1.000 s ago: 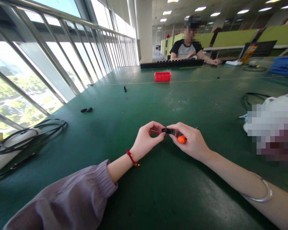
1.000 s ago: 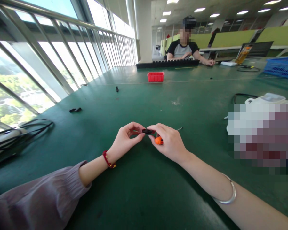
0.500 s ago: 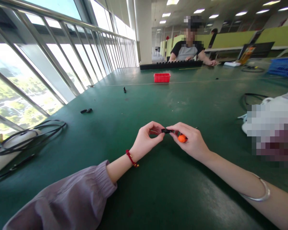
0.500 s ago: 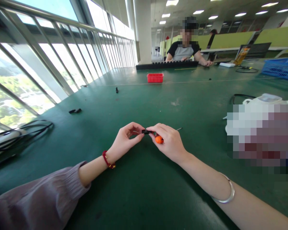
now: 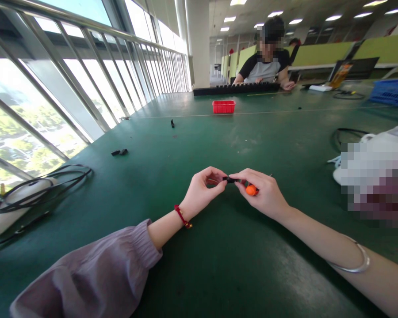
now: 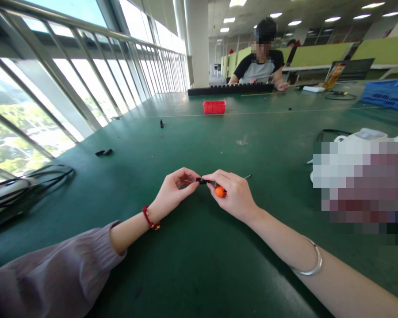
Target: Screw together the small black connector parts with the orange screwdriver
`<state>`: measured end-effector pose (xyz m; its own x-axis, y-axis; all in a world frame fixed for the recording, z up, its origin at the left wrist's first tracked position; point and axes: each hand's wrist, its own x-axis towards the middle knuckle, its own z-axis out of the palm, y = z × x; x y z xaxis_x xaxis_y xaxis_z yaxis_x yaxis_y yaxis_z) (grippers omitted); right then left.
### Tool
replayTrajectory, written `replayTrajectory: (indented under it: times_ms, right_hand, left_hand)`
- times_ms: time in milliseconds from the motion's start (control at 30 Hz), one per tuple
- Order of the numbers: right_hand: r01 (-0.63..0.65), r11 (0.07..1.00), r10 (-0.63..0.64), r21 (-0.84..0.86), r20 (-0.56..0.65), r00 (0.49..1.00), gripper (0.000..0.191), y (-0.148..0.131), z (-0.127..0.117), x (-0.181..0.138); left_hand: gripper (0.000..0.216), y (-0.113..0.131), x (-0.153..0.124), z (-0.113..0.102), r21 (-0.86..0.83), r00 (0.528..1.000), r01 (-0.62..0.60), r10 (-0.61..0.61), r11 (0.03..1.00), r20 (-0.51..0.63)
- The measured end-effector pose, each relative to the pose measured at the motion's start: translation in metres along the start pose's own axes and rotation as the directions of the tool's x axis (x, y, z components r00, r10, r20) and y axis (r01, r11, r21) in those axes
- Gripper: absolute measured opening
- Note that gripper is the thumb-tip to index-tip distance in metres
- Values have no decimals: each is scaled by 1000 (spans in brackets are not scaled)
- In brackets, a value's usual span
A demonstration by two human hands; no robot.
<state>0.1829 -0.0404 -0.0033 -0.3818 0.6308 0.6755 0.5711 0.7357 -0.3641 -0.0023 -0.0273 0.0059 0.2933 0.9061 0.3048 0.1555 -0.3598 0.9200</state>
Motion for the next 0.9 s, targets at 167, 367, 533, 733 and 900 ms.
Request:
replayTrajectory:
  times_ms: [167, 367, 533, 733, 900]
  right_hand:
    - [6, 999, -5, -53, 18, 1000, 19, 1, 1, 0]
    - [-26, 987, 23, -159, -24, 999, 16, 3, 2, 0]
    - [-36, 986, 32, -161, -32, 999, 16, 5, 4, 0]
    - [-41, 996, 32, -78, -118, 992, 39, 4, 2, 0]
    - [-53, 986, -5, -156, -354, 935, 30, 0, -8, -3]
  left_hand:
    - [9, -1, 1, -2, 38, 998, -12, 9, 999, 61]
    - [18, -2, 4, -8, 302, 972, -228, 201, 926, 118]
    - [14, -5, 8, -5, 417, 932, -361, 320, 834, 167]
    - [7, -9, 21, -11, 493, 925, -375, 352, 785, 143]
    - [7, -30, 62, -18, 570, 954, -272, 292, 775, 58]
